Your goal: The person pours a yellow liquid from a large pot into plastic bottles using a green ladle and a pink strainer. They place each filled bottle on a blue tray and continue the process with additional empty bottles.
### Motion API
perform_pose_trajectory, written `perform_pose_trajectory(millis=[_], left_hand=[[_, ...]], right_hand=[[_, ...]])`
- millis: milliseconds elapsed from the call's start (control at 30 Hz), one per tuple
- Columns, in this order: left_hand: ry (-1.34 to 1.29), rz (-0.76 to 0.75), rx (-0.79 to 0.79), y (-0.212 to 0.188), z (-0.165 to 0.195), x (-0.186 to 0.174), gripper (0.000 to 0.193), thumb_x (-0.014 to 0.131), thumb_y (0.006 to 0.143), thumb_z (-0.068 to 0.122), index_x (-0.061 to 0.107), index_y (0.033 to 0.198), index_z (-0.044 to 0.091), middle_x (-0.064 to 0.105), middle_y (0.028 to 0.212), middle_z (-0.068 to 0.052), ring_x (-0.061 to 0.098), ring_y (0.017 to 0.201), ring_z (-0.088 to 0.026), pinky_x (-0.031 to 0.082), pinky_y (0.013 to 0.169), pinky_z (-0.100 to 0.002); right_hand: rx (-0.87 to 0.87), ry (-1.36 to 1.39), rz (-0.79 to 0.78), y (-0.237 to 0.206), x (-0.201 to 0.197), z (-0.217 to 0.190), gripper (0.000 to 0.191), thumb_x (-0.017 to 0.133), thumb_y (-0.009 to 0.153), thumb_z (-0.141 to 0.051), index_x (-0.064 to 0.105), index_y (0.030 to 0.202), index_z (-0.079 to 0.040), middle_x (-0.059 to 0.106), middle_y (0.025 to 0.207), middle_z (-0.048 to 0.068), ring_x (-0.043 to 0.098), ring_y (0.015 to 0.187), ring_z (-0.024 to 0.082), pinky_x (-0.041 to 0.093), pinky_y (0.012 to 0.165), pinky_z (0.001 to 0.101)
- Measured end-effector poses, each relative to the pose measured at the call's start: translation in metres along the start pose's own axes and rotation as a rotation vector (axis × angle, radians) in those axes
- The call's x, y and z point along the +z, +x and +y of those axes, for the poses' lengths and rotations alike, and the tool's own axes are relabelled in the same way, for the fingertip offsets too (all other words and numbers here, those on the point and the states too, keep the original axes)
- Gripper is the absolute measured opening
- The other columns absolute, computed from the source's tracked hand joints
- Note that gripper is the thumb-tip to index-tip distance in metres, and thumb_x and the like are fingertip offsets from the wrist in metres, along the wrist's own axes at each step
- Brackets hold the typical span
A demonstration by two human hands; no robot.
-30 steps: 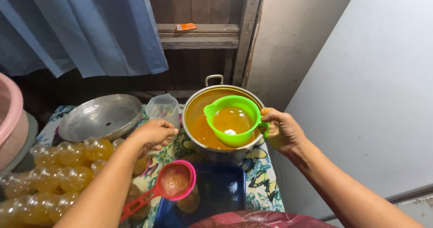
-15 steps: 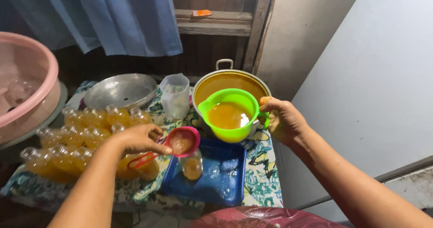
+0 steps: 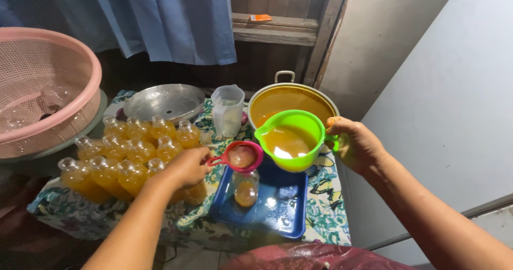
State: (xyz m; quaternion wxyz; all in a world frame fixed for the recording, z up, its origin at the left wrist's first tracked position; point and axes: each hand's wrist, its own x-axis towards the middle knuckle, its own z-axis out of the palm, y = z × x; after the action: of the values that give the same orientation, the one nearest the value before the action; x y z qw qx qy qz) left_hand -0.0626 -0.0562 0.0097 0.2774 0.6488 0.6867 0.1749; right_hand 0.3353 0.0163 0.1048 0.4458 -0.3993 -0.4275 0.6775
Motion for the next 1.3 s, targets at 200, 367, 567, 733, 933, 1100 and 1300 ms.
perform_pose_trajectory(millis=[200, 367, 567, 733, 933, 1100, 1300], left_hand=[[-0.011, -0.014, 0.081, -0.001, 0.021, 0.000, 0.024, 0.073, 0.087, 0.018, 0.067, 0.108, 0.008, 0.074, 0.096, -0.015, 0.072, 0.090, -0.030, 0.055, 0.080, -0.042], [0.022, -0.001, 0.167, -0.005, 0.033, 0.001, 0.026, 0.073, 0.086, 0.019, 0.066, 0.109, 0.009, 0.073, 0.101, -0.016, 0.070, 0.096, -0.034, 0.053, 0.083, -0.044], [0.026, 0.019, 0.254, -0.010, 0.037, 0.000, 0.024, 0.071, 0.088, 0.019, 0.066, 0.107, 0.006, 0.071, 0.103, -0.020, 0.067, 0.101, -0.039, 0.052, 0.085, -0.047], [0.039, 0.086, 0.266, -0.011, 0.036, -0.002, 0.022, 0.071, 0.086, 0.019, 0.067, 0.104, 0.006, 0.070, 0.103, -0.019, 0.066, 0.101, -0.040, 0.051, 0.084, -0.049], [0.019, 0.056, 0.287, -0.010, 0.041, -0.003, 0.022, 0.070, 0.087, 0.018, 0.067, 0.105, 0.005, 0.071, 0.102, -0.021, 0.066, 0.102, -0.041, 0.052, 0.086, -0.049], [0.049, 0.058, 0.283, -0.011, 0.046, -0.006, 0.022, 0.071, 0.088, 0.019, 0.068, 0.105, 0.007, 0.071, 0.104, -0.020, 0.066, 0.104, -0.040, 0.051, 0.087, -0.049], [0.037, 0.055, 0.295, -0.012, 0.048, -0.008, 0.023, 0.070, 0.087, 0.019, 0.068, 0.107, 0.007, 0.071, 0.104, -0.020, 0.066, 0.104, -0.039, 0.051, 0.087, -0.049]], right_hand=[[-0.015, -0.012, 0.025, 0.003, -0.001, 0.005, 0.016, 0.067, 0.074, -0.007, 0.064, 0.090, -0.011, 0.060, 0.085, 0.000, 0.051, 0.078, 0.014, 0.040, 0.072, 0.0301], [-0.049, -0.022, 0.032, 0.002, 0.003, 0.005, 0.016, 0.068, 0.075, -0.007, 0.064, 0.091, -0.009, 0.060, 0.086, 0.000, 0.051, 0.079, 0.014, 0.040, 0.073, 0.0307], [0.004, -0.061, 0.135, -0.003, 0.007, 0.001, 0.018, 0.067, 0.077, -0.011, 0.064, 0.094, -0.012, 0.062, 0.089, 0.001, 0.054, 0.081, 0.016, 0.041, 0.076, 0.0319], [-0.011, -0.103, 0.145, -0.008, 0.011, 0.000, 0.017, 0.067, 0.076, -0.011, 0.062, 0.093, -0.010, 0.062, 0.090, 0.003, 0.056, 0.085, 0.018, 0.044, 0.083, 0.0337], [0.003, -0.133, 0.204, -0.017, 0.013, 0.001, 0.018, 0.067, 0.076, -0.010, 0.063, 0.093, -0.009, 0.063, 0.092, 0.004, 0.056, 0.088, 0.019, 0.043, 0.088, 0.0338], [-0.007, -0.161, 0.209, -0.020, 0.012, -0.003, 0.019, 0.067, 0.075, -0.008, 0.063, 0.094, -0.007, 0.064, 0.093, 0.005, 0.057, 0.089, 0.019, 0.044, 0.088, 0.0337], [-0.022, -0.196, 0.225, -0.023, 0.008, -0.007, 0.019, 0.067, 0.074, -0.006, 0.063, 0.093, -0.006, 0.062, 0.089, 0.006, 0.056, 0.086, 0.019, 0.042, 0.085, 0.0332]])
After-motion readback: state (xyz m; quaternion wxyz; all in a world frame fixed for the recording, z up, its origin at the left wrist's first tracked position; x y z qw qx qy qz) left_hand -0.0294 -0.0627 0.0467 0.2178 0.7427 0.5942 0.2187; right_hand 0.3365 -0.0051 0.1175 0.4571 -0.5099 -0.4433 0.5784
